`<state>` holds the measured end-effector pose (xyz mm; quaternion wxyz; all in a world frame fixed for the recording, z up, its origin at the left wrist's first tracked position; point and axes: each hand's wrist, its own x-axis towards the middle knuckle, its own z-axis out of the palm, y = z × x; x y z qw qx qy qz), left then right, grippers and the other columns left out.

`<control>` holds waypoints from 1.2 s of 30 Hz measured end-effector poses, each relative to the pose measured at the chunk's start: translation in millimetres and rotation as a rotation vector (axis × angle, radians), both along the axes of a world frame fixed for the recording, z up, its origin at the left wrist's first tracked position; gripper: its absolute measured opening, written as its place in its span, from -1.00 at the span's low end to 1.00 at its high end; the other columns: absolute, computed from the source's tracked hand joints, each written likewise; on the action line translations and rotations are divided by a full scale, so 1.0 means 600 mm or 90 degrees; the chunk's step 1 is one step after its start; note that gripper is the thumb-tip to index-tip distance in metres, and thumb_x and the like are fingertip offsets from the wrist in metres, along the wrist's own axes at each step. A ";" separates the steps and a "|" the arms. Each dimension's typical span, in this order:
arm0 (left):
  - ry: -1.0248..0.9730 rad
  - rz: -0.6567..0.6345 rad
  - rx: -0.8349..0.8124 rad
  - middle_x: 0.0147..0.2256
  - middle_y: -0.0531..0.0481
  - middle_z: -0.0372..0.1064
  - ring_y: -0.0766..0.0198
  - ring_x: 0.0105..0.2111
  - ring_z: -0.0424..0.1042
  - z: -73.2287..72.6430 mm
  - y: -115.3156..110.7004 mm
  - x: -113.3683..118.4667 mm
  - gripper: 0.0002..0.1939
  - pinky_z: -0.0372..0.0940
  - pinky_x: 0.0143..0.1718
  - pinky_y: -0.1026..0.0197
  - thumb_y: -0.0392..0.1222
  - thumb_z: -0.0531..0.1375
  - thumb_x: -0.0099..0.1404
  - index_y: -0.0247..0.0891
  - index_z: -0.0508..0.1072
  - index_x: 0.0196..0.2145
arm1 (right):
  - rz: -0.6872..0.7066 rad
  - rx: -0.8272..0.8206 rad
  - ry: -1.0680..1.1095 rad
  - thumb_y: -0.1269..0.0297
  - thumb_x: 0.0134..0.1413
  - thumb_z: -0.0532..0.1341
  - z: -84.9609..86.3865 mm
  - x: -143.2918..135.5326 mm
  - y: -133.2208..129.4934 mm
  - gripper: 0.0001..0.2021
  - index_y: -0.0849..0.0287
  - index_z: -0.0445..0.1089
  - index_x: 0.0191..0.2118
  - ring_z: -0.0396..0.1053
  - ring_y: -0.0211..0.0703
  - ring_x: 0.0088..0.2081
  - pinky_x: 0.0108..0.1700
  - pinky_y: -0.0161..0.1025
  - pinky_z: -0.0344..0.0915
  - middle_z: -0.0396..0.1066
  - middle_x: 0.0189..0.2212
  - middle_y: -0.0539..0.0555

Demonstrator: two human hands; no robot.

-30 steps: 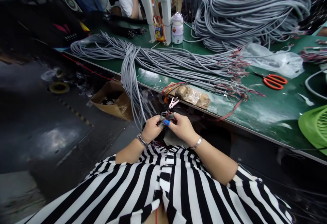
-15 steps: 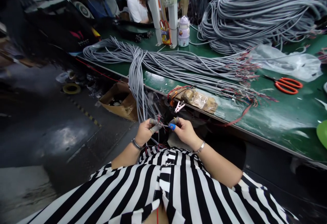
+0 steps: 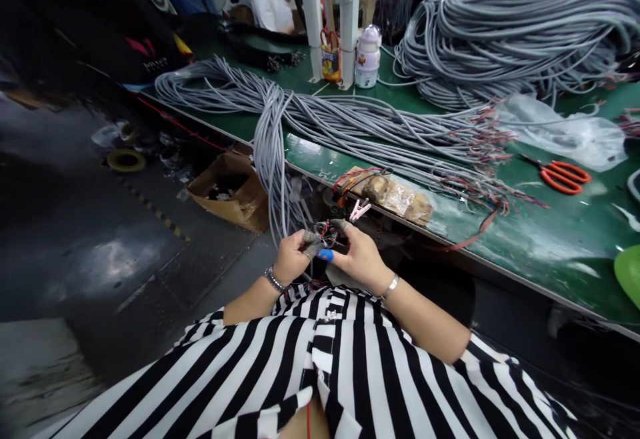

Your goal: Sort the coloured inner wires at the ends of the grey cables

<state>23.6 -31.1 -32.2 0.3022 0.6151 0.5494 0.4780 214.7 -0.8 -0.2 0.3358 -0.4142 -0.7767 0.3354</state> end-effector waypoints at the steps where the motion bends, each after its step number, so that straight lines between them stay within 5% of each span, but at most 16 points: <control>1: 0.023 -0.008 0.008 -0.47 0.04 0.48 0.33 -0.46 0.43 0.000 0.000 0.000 -0.96 0.32 -0.36 0.30 -0.32 0.29 0.09 -0.27 0.48 -0.43 | 0.002 -0.004 -0.017 0.07 0.06 0.30 -0.001 -0.004 0.000 -0.66 0.14 0.43 -0.09 0.45 -0.05 -0.29 -0.22 -0.15 0.36 0.52 -0.28 0.12; 3: 0.039 -0.038 0.006 -0.44 0.02 0.50 0.30 -0.42 0.45 0.002 -0.001 0.001 -0.92 0.34 -0.32 0.27 -0.34 0.28 0.10 -0.26 0.50 -0.38 | -0.002 0.003 -0.035 0.15 0.16 0.21 -0.004 -0.009 -0.001 -0.82 0.14 0.44 -0.27 0.40 -0.11 -0.40 -0.31 -0.19 0.32 0.48 -0.42 0.08; 6: -0.034 -0.096 -0.034 -0.31 -0.03 0.54 0.26 -0.31 0.51 0.003 -0.002 0.004 -0.81 0.39 -0.22 0.24 -0.25 0.29 0.15 -0.25 0.50 -0.23 | -0.016 0.024 -0.047 0.17 0.19 0.16 -0.006 -0.005 -0.002 -0.79 0.14 0.38 -0.42 0.32 -0.16 -0.48 -0.39 -0.23 0.25 0.40 -0.53 0.05; 10: -0.201 -0.016 -0.082 -0.40 0.00 0.50 0.33 -0.44 0.47 0.000 0.006 0.013 -0.71 0.39 -0.37 0.29 -0.10 0.38 0.08 -0.28 0.45 -0.29 | 0.013 0.097 -0.069 0.18 0.23 0.12 0.006 0.003 -0.015 -0.75 0.12 0.32 -0.46 0.26 -0.20 -0.51 -0.43 -0.26 0.19 0.31 -0.57 0.03; 15: -0.418 0.134 -0.090 -0.53 0.12 0.38 0.44 -0.57 0.34 0.006 0.031 -0.007 -0.60 0.28 -0.53 0.36 0.03 0.42 -0.01 -0.27 0.40 -0.36 | 0.361 0.220 -0.098 0.27 0.25 0.08 0.022 0.000 -0.036 -0.81 0.11 0.34 -0.39 0.29 -0.22 -0.48 -0.41 -0.28 0.21 0.36 -0.47 0.07; 17: -0.502 0.142 -0.060 -0.58 0.15 0.33 0.47 -0.60 0.28 0.015 0.033 -0.026 -0.58 0.19 -0.57 0.38 0.08 0.42 -0.01 -0.25 0.38 -0.39 | 0.410 0.200 -0.069 0.27 0.26 0.07 0.025 -0.005 -0.033 -0.80 0.12 0.36 -0.37 0.31 -0.23 -0.49 -0.41 -0.29 0.24 0.38 -0.47 0.06; 23: -0.608 -0.002 -0.095 -0.73 0.20 0.10 0.50 -0.72 0.05 0.040 0.002 -0.055 -0.50 0.04 -0.60 0.31 0.24 0.39 -0.04 -0.24 0.37 -0.48 | 0.186 0.054 0.171 0.30 0.31 0.05 0.036 -0.046 -0.010 -0.76 0.09 0.36 0.00 0.50 -0.16 -0.26 -0.17 -0.21 0.42 0.53 -0.25 0.10; 30: -0.569 -0.022 -0.164 -0.75 0.18 0.18 0.46 -0.75 0.12 0.019 -0.011 -0.051 -0.42 0.02 -0.69 0.34 0.28 0.42 -0.18 -0.26 0.35 -0.50 | 0.179 0.012 0.278 0.31 0.24 0.13 0.044 -0.108 -0.007 -0.69 0.10 0.33 0.09 0.49 -0.07 -0.05 0.00 -0.11 0.44 0.50 -0.03 0.16; 36: -0.591 -0.085 -0.189 -0.63 0.16 0.31 0.50 -0.73 0.19 -0.005 -0.006 -0.052 -0.46 0.07 -0.72 0.41 0.12 0.49 -0.19 -0.29 0.38 -0.44 | 0.183 0.033 0.231 0.34 0.23 0.13 0.013 -0.108 -0.001 -0.51 0.10 0.13 0.26 0.53 -0.08 -0.13 -0.12 -0.15 0.49 0.51 -0.08 0.17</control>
